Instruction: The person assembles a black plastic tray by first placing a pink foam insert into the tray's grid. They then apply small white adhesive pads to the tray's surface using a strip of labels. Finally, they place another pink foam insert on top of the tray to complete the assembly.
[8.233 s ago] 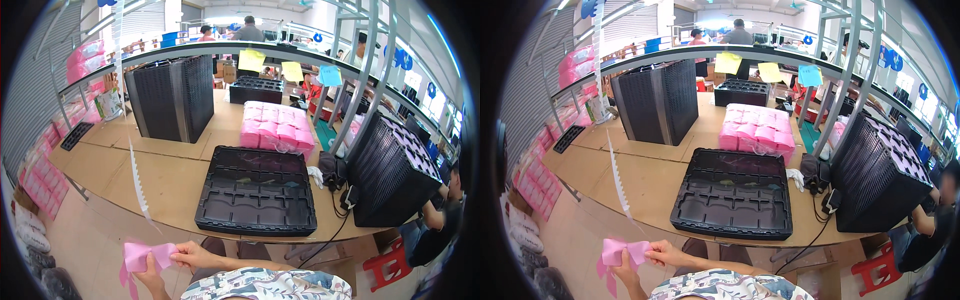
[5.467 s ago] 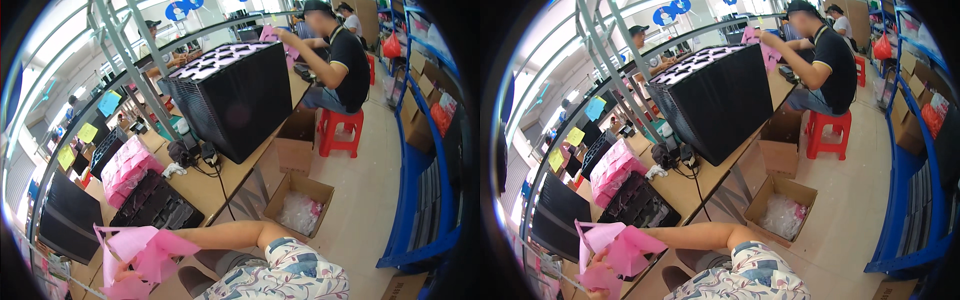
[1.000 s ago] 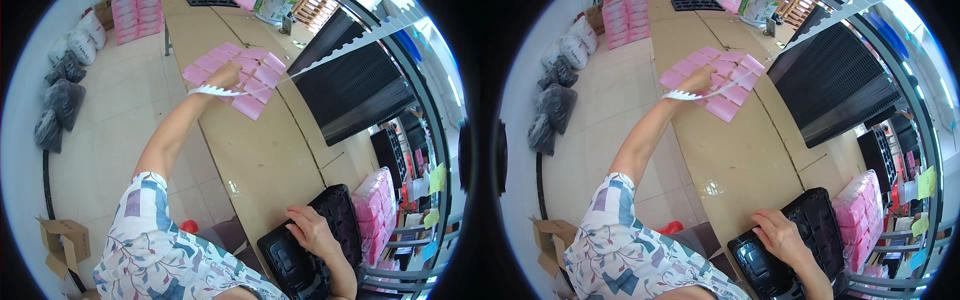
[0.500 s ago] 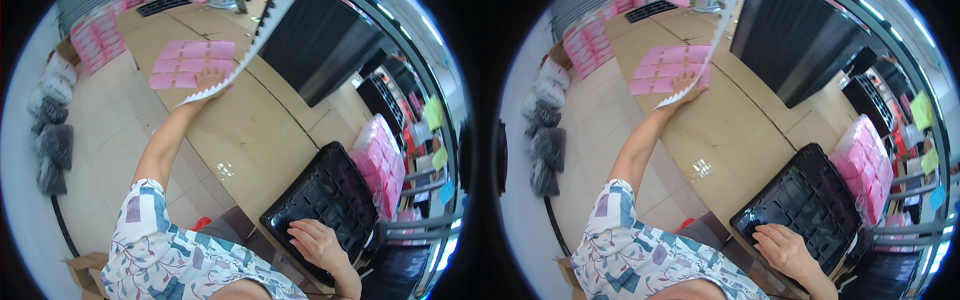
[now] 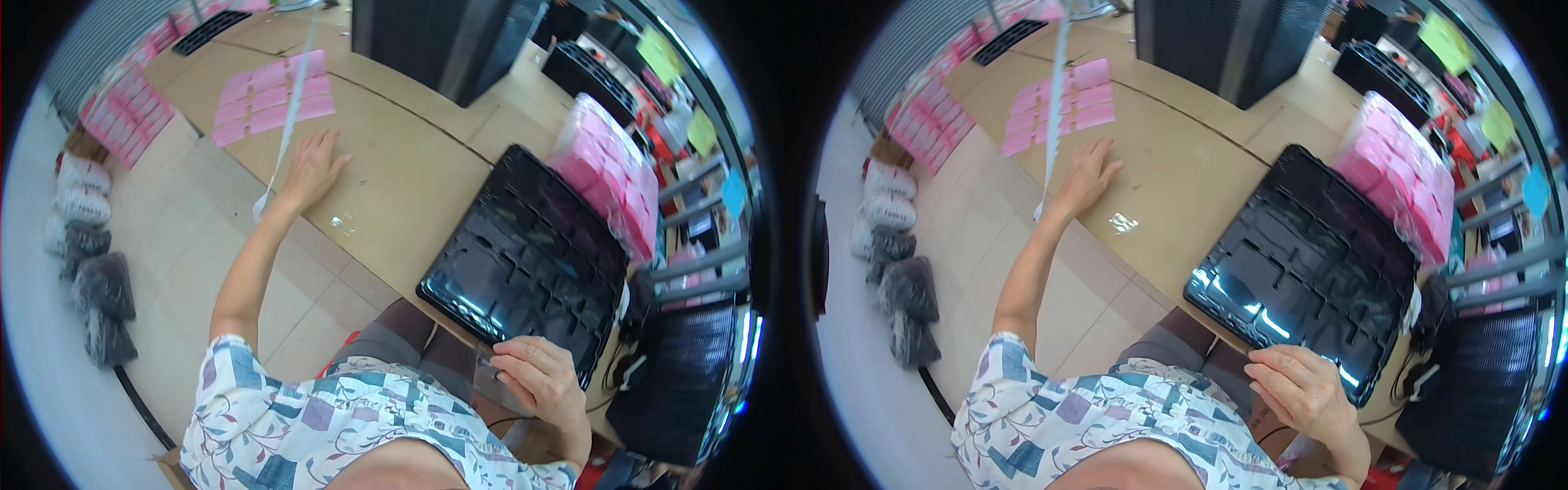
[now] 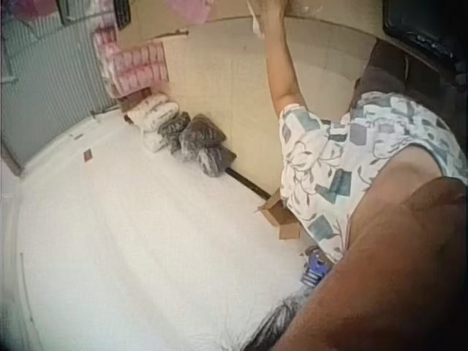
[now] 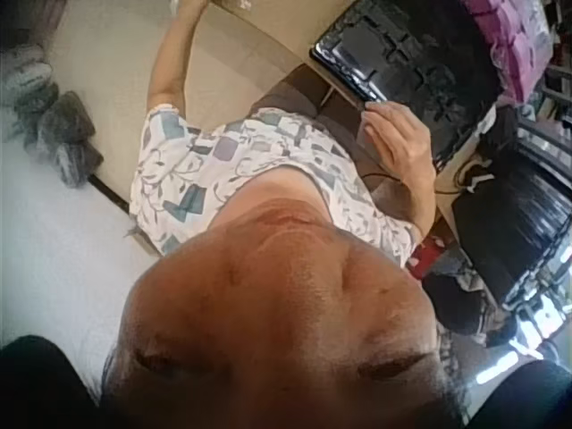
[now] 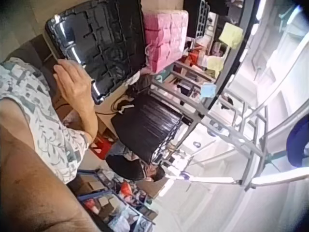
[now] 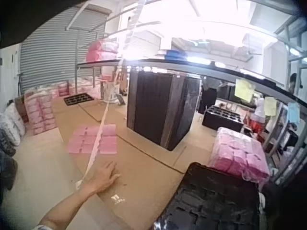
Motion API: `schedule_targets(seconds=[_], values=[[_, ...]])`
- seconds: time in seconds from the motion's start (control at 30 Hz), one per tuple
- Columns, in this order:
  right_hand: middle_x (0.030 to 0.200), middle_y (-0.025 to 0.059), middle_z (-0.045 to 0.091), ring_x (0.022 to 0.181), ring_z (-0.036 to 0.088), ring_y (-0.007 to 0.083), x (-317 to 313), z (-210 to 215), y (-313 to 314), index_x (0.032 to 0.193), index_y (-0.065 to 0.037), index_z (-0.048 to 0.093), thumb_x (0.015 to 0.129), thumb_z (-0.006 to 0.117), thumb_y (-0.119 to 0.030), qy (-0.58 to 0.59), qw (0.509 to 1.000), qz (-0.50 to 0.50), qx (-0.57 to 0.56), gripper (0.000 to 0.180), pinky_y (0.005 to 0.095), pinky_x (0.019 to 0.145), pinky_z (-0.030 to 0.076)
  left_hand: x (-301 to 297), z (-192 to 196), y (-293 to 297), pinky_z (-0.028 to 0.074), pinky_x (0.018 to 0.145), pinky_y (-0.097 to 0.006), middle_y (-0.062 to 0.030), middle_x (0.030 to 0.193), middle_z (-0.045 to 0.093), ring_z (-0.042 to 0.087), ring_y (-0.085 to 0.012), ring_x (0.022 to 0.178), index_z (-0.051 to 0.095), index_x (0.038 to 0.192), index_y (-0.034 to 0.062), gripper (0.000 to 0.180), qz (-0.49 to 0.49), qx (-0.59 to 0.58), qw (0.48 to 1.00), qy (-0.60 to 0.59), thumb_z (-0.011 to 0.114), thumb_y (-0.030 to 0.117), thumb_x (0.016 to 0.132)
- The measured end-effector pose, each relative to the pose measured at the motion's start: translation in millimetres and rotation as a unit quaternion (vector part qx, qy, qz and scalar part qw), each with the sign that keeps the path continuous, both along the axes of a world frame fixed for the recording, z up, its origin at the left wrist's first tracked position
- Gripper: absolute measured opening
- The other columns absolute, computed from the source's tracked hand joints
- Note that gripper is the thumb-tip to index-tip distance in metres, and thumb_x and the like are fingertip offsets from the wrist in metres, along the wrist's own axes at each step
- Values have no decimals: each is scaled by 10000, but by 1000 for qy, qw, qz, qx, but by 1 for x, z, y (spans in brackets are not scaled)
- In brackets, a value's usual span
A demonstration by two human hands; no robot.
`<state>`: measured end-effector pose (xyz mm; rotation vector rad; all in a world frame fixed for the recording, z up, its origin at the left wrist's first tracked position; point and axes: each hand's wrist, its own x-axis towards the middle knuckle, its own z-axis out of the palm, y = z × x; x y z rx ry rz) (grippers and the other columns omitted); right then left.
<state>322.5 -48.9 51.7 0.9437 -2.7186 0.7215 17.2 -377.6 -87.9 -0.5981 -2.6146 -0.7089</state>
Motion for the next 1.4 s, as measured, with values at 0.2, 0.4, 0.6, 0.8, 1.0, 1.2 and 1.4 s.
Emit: schedule_targets(seconds=[0.2, 0.4, 0.6, 0.8, 1.0, 1.2, 1.4], values=[[916, 122, 682, 794, 682, 271, 11, -29, 7, 883, 18, 682, 728, 758, -51, 94, 980, 19, -176, 186, 343, 660, 564, 126, -5, 51, 377, 1077, -376, -161, 1353, 562, 492, -272, 1304, 522, 1331, -48, 399, -62, 284, 946, -144, 531, 150, 984], [839, 86, 675, 759, 672, 244, 31, -83, -7, 837, -7, 686, 769, 761, -86, 155, 902, 25, -403, 128, 330, 610, 535, 149, -43, 128, 259, 1151, -379, -150, 1488, 411, 367, -256, 1395, 341, 1476, 19, 585, -216, 474, 806, -281, 401, 404, 1040], [599, 61, 521, 565, 546, 270, 25, -148, -29, 640, -67, 553, 834, 732, -283, 186, 876, 42, -443, 341, 382, 504, 433, 145, -57, 138, 265, 1144, -386, -136, 1452, 436, 404, -233, 1348, 347, 1464, -19, 602, -247, 463, 789, -320, 437, 393, 1034], [593, 120, 501, 587, 555, 333, 43, -153, -36, 639, -49, 502, 860, 674, -327, 145, 879, 0, -455, 395, 423, 536, 429, 131, -63, 131, 269, 1142, -369, -139, 1445, 445, 415, -218, 1339, 354, 1458, -42, 608, -232, 454, 800, -317, 473, 358, 1015], [724, 82, 624, 631, 604, 272, 77, -115, 11, 787, -44, 638, 821, 726, -121, 192, 855, -111, -469, 122, 352, 584, 489, 155, -54, 115, 256, 1144, -350, -145, 1444, 440, 409, -220, 1343, 327, 1477, -39, 637, -209, 452, 814, -297, 489, 354, 1002], [673, 139, 589, 591, 543, 214, 119, -87, 43, 697, 33, 574, 826, 507, 23, 289, 708, -292, -574, 146, 288, 474, 450, 186, 17, 79, 357, 1065, -324, -127, 1352, 531, 499, -187, 1237, 448, 1402, -24, 506, -132, 386, 904, -126, 494, 281, 1001], [647, 137, 627, 546, 590, 230, 101, -65, 12, 682, 15, 608, 841, 648, -119, 68, 786, 12, -615, 212, 280, 473, 471, 77, 73, -52, 413, 955, -306, -52, 1160, 615, 565, -146, 1082, 607, 1214, 6, 359, 91, 412, 900, 110, 518, 259, 976]])
